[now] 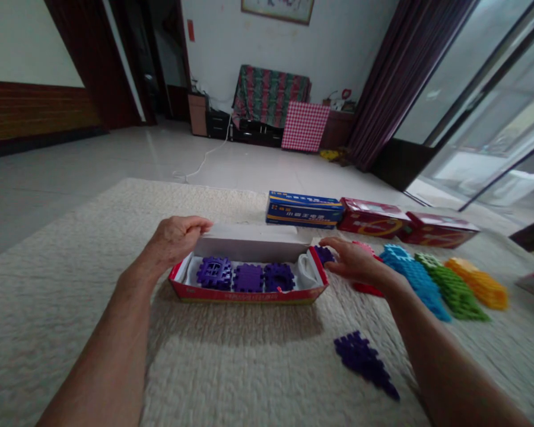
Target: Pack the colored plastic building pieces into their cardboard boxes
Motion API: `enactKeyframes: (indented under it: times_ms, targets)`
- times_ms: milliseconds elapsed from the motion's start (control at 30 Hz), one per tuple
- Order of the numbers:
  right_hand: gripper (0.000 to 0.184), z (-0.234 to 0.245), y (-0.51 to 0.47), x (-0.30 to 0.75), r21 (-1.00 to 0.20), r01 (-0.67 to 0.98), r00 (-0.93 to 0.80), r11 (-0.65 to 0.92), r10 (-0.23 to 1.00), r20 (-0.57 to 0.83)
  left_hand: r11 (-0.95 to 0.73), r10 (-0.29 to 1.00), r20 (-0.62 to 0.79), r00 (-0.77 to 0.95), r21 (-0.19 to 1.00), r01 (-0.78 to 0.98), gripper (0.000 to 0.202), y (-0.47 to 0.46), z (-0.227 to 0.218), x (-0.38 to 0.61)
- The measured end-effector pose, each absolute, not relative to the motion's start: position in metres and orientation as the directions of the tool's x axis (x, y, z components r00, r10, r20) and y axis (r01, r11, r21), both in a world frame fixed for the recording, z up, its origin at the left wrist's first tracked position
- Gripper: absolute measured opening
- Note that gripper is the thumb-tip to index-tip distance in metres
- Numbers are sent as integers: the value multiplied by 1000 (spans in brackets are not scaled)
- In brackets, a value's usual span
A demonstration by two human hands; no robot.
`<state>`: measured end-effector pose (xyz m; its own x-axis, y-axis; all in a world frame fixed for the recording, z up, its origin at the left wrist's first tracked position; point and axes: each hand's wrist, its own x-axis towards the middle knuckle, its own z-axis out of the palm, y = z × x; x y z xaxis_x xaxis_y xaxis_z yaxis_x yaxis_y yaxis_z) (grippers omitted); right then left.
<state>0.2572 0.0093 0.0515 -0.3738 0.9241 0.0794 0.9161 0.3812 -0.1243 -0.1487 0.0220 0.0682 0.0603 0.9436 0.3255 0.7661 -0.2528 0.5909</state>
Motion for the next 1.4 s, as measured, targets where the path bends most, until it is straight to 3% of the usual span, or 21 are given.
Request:
enactKeyframes:
  times_ms: [233, 500, 667, 767, 933, 1133, 1400]
  targets:
    - [40, 53, 11, 255, -111, 934, -336, 339, 941, 43, -237, 949, 313, 49, 601, 763, 34, 22, 69, -148]
    - [36, 82, 0, 259, -175, 943, -244, 284, 945, 216, -248, 945, 321, 58, 595, 765, 35, 25, 65, -151]
    - [36, 111, -27, 217, -406, 775, -365, 484, 867, 339, -248, 943, 329, 56, 581, 775, 32, 22, 68, -148]
    - [35, 120, -42, 181, -459, 665, -485, 589, 808, 335, -253, 943, 325, 70, 568, 783, 34, 21, 69, -147]
    - [34, 115, -42, 136, -444, 622, -614, 645, 754, 236, -269, 941, 329, 84, 571, 776, 35, 21, 69, -147]
    - [34, 107, -27, 115, -379, 663, -643, 646, 750, 154, -288, 930, 355, 95, 542, 790, 34, 20, 70, -146]
    - [32, 112, -30, 119, -412, 667, -600, 621, 775, 197, -285, 937, 334, 107, 547, 787, 35, 18, 72, -145]
